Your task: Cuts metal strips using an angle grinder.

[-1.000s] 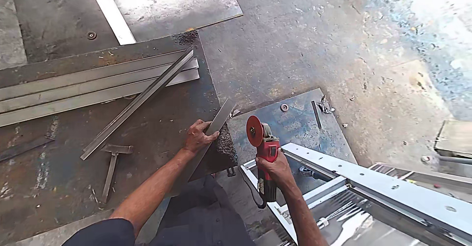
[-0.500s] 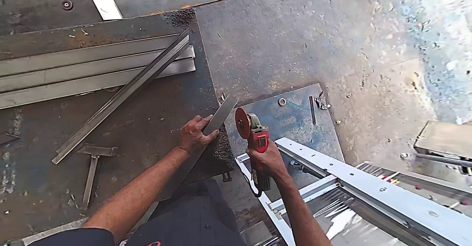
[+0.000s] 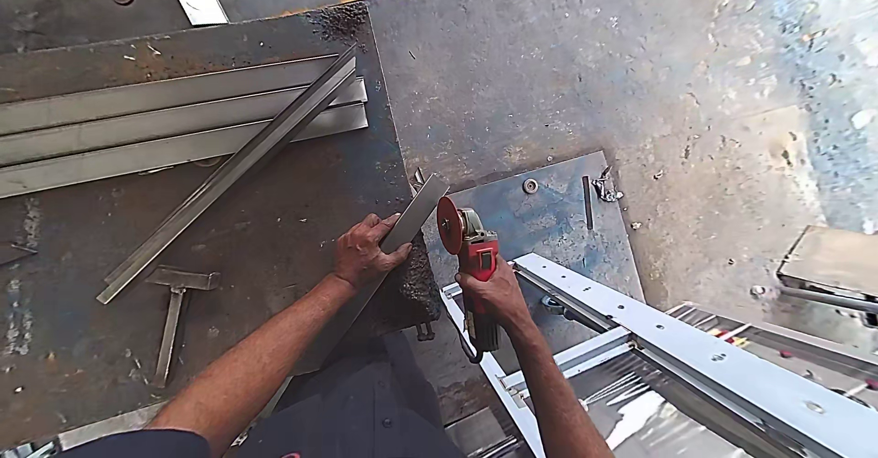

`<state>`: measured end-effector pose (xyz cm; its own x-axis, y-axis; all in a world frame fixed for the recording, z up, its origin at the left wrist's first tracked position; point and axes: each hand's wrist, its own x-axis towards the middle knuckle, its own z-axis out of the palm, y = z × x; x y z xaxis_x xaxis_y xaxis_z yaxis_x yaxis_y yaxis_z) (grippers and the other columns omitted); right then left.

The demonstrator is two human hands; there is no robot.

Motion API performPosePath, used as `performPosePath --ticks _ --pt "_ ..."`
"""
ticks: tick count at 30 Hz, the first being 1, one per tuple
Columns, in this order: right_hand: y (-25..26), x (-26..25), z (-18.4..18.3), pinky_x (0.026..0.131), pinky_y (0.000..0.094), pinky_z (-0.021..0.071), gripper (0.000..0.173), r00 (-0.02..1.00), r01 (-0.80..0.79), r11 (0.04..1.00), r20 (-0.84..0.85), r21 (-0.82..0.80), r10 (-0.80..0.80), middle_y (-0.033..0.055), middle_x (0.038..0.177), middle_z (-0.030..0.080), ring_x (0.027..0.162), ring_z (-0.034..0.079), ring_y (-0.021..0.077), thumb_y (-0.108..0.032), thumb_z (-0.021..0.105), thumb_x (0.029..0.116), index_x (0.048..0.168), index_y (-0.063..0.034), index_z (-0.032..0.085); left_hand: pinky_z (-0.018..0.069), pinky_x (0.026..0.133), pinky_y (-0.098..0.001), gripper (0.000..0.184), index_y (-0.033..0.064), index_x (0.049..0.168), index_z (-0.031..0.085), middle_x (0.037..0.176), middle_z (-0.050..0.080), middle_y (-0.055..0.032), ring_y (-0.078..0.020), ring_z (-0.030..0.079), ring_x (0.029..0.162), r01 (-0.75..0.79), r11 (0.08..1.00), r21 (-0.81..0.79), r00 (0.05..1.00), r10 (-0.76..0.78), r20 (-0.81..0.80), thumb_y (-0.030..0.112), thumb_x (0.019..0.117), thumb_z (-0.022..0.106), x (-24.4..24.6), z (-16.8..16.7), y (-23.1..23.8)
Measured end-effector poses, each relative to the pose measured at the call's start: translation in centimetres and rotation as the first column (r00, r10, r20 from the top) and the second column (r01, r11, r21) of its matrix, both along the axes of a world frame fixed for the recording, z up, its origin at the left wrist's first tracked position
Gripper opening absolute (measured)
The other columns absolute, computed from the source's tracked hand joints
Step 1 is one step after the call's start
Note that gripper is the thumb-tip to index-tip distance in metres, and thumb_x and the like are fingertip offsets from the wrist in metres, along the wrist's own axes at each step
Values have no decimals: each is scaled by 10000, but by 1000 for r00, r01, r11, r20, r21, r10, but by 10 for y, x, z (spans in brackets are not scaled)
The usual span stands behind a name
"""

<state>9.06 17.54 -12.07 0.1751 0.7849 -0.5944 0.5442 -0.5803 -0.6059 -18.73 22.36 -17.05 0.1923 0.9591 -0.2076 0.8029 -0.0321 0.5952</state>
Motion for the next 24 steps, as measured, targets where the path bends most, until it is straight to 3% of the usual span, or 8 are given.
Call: performPosePath --ticks 24 --pt "3 -2 1 829 344 585 700 1000 -1 1000 -6 13 1 27 997 708 897 693 100 -411 849 669 1226 -65 606 570 703 -460 651 294 1363 689 1035 722 -55 -216 703 870 0 1000 17 1000 0 6 695 860 595 1 0 0"
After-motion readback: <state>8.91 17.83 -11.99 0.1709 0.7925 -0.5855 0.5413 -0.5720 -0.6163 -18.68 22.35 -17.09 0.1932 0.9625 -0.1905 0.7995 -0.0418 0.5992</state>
